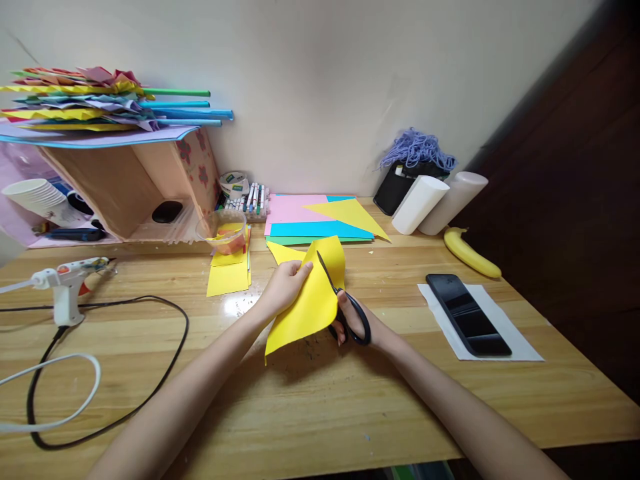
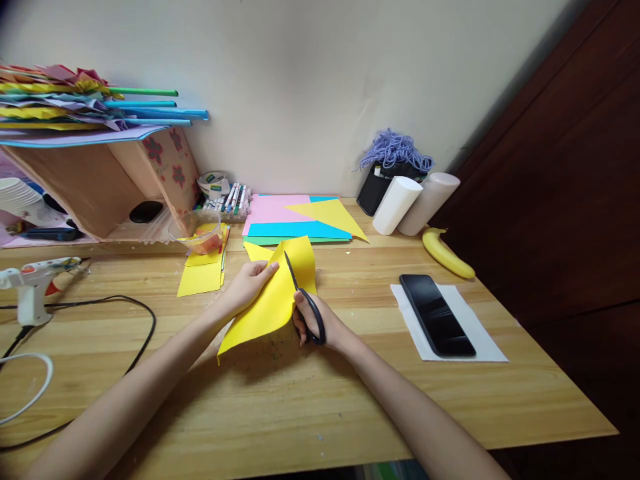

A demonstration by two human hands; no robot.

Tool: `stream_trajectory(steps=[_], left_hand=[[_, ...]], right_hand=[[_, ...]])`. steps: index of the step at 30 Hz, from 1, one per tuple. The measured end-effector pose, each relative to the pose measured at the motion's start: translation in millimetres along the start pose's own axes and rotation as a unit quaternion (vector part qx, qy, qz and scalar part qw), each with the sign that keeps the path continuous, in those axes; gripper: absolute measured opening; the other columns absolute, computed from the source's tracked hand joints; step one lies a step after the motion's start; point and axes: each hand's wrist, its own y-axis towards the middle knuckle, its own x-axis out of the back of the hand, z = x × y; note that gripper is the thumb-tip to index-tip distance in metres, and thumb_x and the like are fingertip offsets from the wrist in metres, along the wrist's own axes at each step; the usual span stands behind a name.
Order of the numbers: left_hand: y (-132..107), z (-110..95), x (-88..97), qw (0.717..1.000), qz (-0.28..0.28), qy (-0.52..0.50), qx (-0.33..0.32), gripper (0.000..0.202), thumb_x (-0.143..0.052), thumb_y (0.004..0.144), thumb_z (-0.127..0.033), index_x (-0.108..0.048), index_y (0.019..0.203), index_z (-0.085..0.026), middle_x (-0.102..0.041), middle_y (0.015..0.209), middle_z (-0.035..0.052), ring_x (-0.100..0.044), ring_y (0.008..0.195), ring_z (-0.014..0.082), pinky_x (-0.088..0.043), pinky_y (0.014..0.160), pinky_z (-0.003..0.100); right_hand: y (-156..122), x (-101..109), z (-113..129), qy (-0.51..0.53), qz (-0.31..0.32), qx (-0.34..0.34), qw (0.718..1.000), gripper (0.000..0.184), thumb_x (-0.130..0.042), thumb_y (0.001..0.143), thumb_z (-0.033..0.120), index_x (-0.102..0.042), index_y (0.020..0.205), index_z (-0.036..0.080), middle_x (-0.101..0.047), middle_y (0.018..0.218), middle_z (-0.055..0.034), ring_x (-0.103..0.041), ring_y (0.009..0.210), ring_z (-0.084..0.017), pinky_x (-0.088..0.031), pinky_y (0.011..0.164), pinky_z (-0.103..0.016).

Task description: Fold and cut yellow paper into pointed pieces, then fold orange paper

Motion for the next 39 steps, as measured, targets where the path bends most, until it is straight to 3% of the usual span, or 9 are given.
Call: stream_trajectory(steps=[8,13,16,24,28,33,39], left_hand=[[0.5,0.1,1.4,1.000,0.001,0.003,0.002,0.039,-0.044,0.077,-0.053,-0.054,0.070,-0.016,-0.058,0.059,0.0006,-0.055,0.055,0.0170,-0.038,0.050,0.025],[5.3,1.7,5.8,0.989,-0.076,0.100,-0.082,0.038,-0.039,0.081,-0.049,-0.046,0.061,-0.018,-0.050,0.058,-0.0011,-0.048,0.058,0.0152,-0.034,0.052,0.024],[8.7,3.6,8.7,0.981,-0.100,0.135,-0.095,0.037,-0.037,0.082,-0.047,-0.044,0.060,-0.018,-0.047,0.057,-0.0013,-0.045,0.058,0.0151,-0.032,0.052,0.024],[4.3,1.4,-0.8,0.982,-0.086,0.134,-0.099,0.037,-0.034,0.084,-0.044,-0.039,0.058,-0.019,-0.044,0.056,-0.0025,-0.043,0.057,0.0138,-0.029,0.053,0.024],[1.1,-1.3,-3.8,0.982,-0.086,0.130,-0.104,0.036,-0.034,0.085,-0.043,-0.039,0.058,-0.018,-0.044,0.057,-0.0027,-0.043,0.057,0.0131,-0.029,0.053,0.024],[1.2,-2.2,-2.9,0.984,-0.089,0.116,-0.098,0.036,-0.035,0.084,-0.042,-0.040,0.058,-0.018,-0.044,0.057,-0.0029,-0.043,0.057,0.0125,-0.030,0.053,0.023],[3.4,0.4,-2.7,0.987,-0.090,0.102,-0.090,0.037,-0.036,0.083,-0.043,-0.039,0.057,-0.017,-0.042,0.056,-0.0034,-0.040,0.055,0.0113,-0.029,0.051,0.023]], right_hand=[[5.1,2.4,-12.4,0.009,-0.013,-0.003,1.000,0.059,-0.028,0.069,0.078,-0.037,0.058,0.021,-0.036,0.037,0.0070,-0.042,0.028,-0.008,-0.032,0.028,-0.018],[3.4,2.3,-5.5,-0.002,-0.014,-0.020,1.000,0.061,-0.030,0.064,0.081,-0.038,0.064,0.021,-0.035,0.038,0.0085,-0.040,0.026,-0.009,-0.031,0.027,-0.019],[0.0,0.3,-2.5,-0.024,0.005,-0.029,0.999,0.062,-0.030,0.064,0.080,-0.041,0.070,0.020,-0.038,0.040,0.0084,-0.040,0.027,-0.008,-0.030,0.027,-0.018],[-7.3,-3.5,5.4,-0.017,0.038,0.015,0.999,0.066,-0.014,0.074,0.075,-0.047,0.070,0.018,-0.049,0.043,0.0019,-0.051,0.035,-0.012,-0.038,0.034,-0.020],[-7.2,-3.1,5.1,-0.004,0.035,0.015,0.999,0.064,-0.018,0.074,0.075,-0.047,0.078,0.018,-0.050,0.045,0.0025,-0.051,0.035,-0.012,-0.038,0.033,-0.020],[-3.8,-4.4,-2.5,-0.009,0.017,0.027,0.999,0.057,-0.024,0.076,0.072,-0.045,0.073,0.018,-0.045,0.041,0.0048,-0.047,0.032,-0.010,-0.035,0.031,-0.018],[-0.3,-4.8,-13.2,-0.012,0.003,0.000,1.000,0.055,-0.031,0.075,0.071,-0.046,0.078,0.018,-0.044,0.043,0.0065,-0.045,0.029,-0.010,-0.033,0.027,-0.017]])
